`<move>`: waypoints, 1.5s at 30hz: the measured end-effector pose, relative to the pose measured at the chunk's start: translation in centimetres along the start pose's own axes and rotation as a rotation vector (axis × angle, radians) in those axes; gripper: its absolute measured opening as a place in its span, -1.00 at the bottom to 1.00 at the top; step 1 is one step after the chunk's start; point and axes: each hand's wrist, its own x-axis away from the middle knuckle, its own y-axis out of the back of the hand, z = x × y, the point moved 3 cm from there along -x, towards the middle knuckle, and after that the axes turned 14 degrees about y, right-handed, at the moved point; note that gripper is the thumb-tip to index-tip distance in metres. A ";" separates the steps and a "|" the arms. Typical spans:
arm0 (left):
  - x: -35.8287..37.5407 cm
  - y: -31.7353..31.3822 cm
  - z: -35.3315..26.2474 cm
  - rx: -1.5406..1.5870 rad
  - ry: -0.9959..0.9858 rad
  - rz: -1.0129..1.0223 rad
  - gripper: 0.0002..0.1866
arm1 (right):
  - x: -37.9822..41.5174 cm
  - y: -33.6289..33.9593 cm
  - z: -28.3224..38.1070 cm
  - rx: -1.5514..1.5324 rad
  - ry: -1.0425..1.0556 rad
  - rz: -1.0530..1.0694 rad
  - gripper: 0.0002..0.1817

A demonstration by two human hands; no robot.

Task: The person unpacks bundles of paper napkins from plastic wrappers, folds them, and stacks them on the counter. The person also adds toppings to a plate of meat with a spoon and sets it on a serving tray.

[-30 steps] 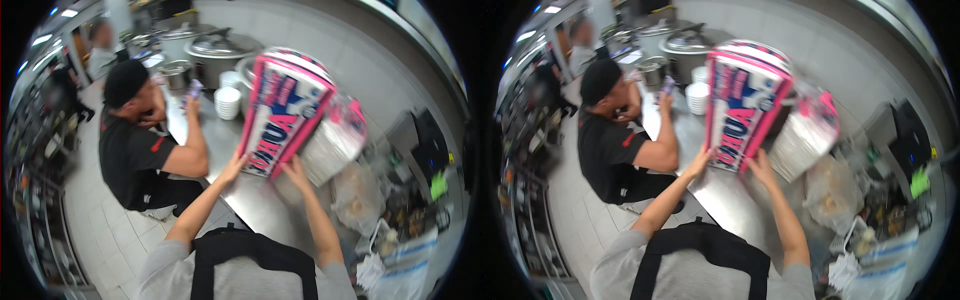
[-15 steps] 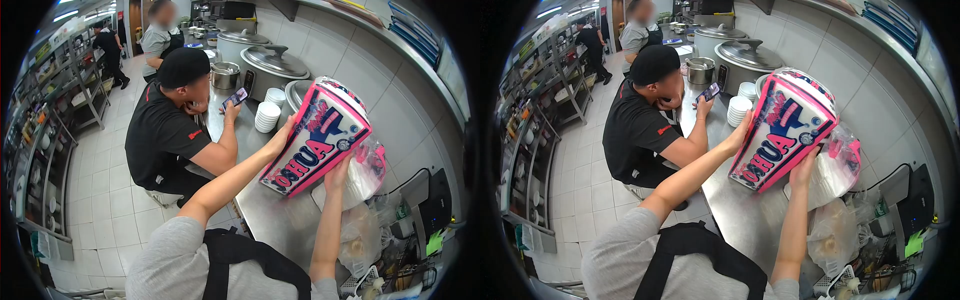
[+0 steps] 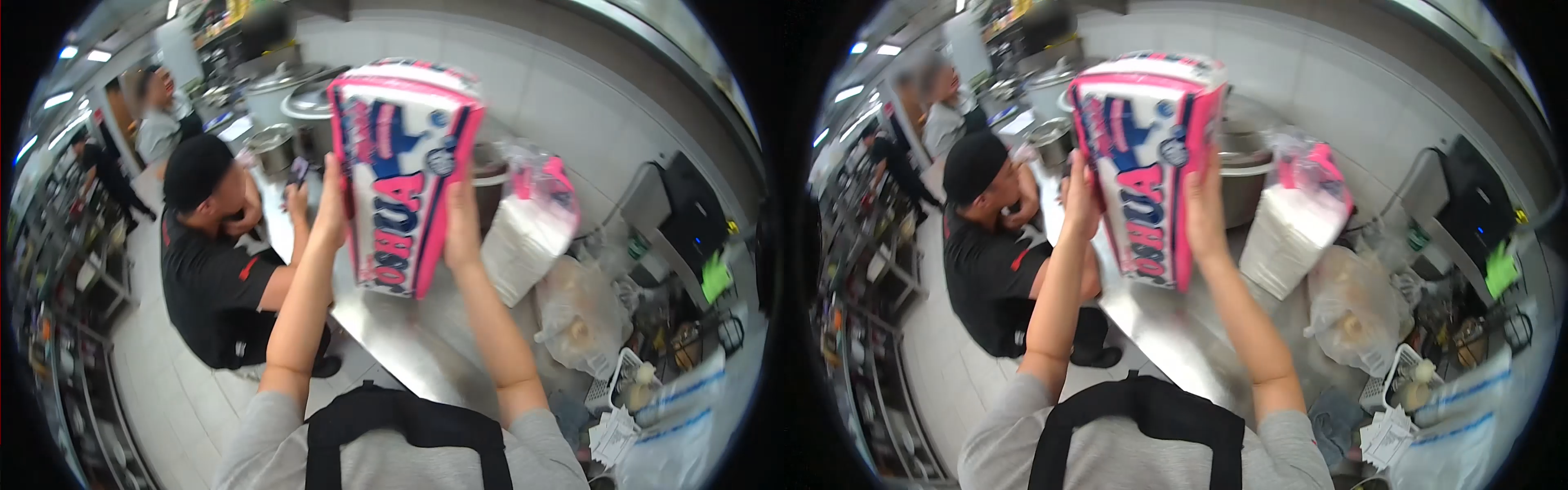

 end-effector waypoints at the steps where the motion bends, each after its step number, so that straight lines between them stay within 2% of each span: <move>1: -1.0 0.4 0.7 -0.079 -0.019 0.038 -0.44 | 0.4 -0.2 -2.2 -0.013 -0.036 -0.027 -0.20; 4: -6.3 4.8 6.4 -0.162 0.059 0.011 -0.30 | 3.1 -0.9 -6.5 -0.003 -0.130 -0.026 -0.27; 6: -6.4 6.1 7.7 -0.276 -0.025 -0.010 -0.34 | 4.4 -0.8 -7.3 -0.033 -0.007 0.051 -0.29; 7: -5.4 5.6 7.4 -0.339 -0.108 -0.041 -0.41 | 4.4 -0.5 -7.4 -0.032 -0.007 0.056 -0.29; 11: -4.9 6.0 7.5 -0.451 -0.196 -0.036 -0.53 | 5.2 1.8 -8.2 -0.089 -0.113 0.222 -0.32; 12: -4.8 6.2 7.4 -0.472 -0.169 -0.022 -0.46 | 4.9 2.2 -8.5 -0.149 -0.174 0.279 -0.32; 13: -4.7 6.5 7.7 -0.477 -0.212 -0.065 -0.42 | 4.6 3.0 -8.6 -0.119 -0.184 0.271 -0.42; 14: -4.9 6.4 7.4 -0.479 -0.269 -0.107 -0.37 | 3.4 4.2 -8.4 -0.119 -0.179 0.277 -0.42; 16: -4.1 6.5 7.1 -0.482 -0.301 -0.130 -0.29 | 0.9 7.2 -6.7 0.527 0.178 0.528 -0.55; 18: -4.7 8.0 8.1 -0.489 -0.439 -0.112 -0.27 | -1.9 10.3 -7.3 0.551 0.075 0.431 -0.63; 19: -3.7 7.6 7.8 -0.542 -0.447 -0.136 -0.26 | -3.5 11.6 -6.7 0.779 0.270 0.525 -0.63; 20: -3.4 7.6 7.5 -0.564 -0.515 -0.135 -0.24 | -4.7 12.1 -6.3 1.106 0.287 0.644 -0.62; 21: -2.5 7.5 7.3 -0.683 -0.572 -0.199 -0.23 | -5.0 14.0 -8.2 1.319 0.335 0.752 -0.57; 23: -0.9 7.1 6.3 -0.782 -0.633 -0.226 -0.21 | -5.6 16.6 -10.2 1.705 0.288 0.915 -0.55; 26: 2.6 6.0 4.3 -0.846 -0.708 -0.289 -0.22 | -6.6 19.4 -12.4 1.798 0.323 0.908 -0.59; 28: 4.4 5.1 3.5 -0.801 -0.726 -0.265 -0.28 | -7.4 20.6 -13.5 1.865 0.183 1.008 -0.76; 29: 5.5 4.7 3.4 -0.766 -0.726 -0.222 -0.34 | -7.9 20.8 -13.3 1.859 0.193 1.011 -0.76; 30: 6.3 4.4 3.4 -0.772 -0.730 -0.228 -0.34 | -8.6 21.1 -12.7 1.802 0.273 0.896 -0.89; 31: 7.0 3.6 3.5 -0.753 -0.767 -0.144 -0.44 | -8.9 21.4 -11.6 1.742 0.343 0.784 -0.94; 32: 7.9 2.6 3.6 -0.734 -0.798 -0.057 -0.53 | -9.4 21.6 -10.4 1.736 0.338 0.784 -0.94; 34: 9.6 0.3 3.4 -0.691 -0.730 0.163 -0.68 | -11.4 22.1 -7.9 1.174 0.122 0.507 -0.97; 35: 10.2 -0.7 3.5 -0.705 -0.717 0.217 -0.73 | -11.9 22.6 -7.8 1.172 0.119 0.502 -0.97; 37: 10.6 -2.1 4.5 -0.728 -0.660 0.351 -0.74 | -13.0 23.7 -7.4 0.495 -0.079 0.298 -0.95; 41: 10.5 -3.8 6.6 -0.746 -0.595 0.481 -0.75 | -13.5 23.1 -5.3 0.459 -0.040 0.204 -0.96; 43: 10.9 -3.9 7.4 -0.765 -0.533 0.536 -0.76 | -13.3 23.1 -5.4 0.495 -0.148 0.332 -0.97; 45: 11.2 -3.3 8.2 -0.789 -0.523 0.564 -0.76 | -13.1 23.7 -5.9 0.501 -0.160 0.381 -0.95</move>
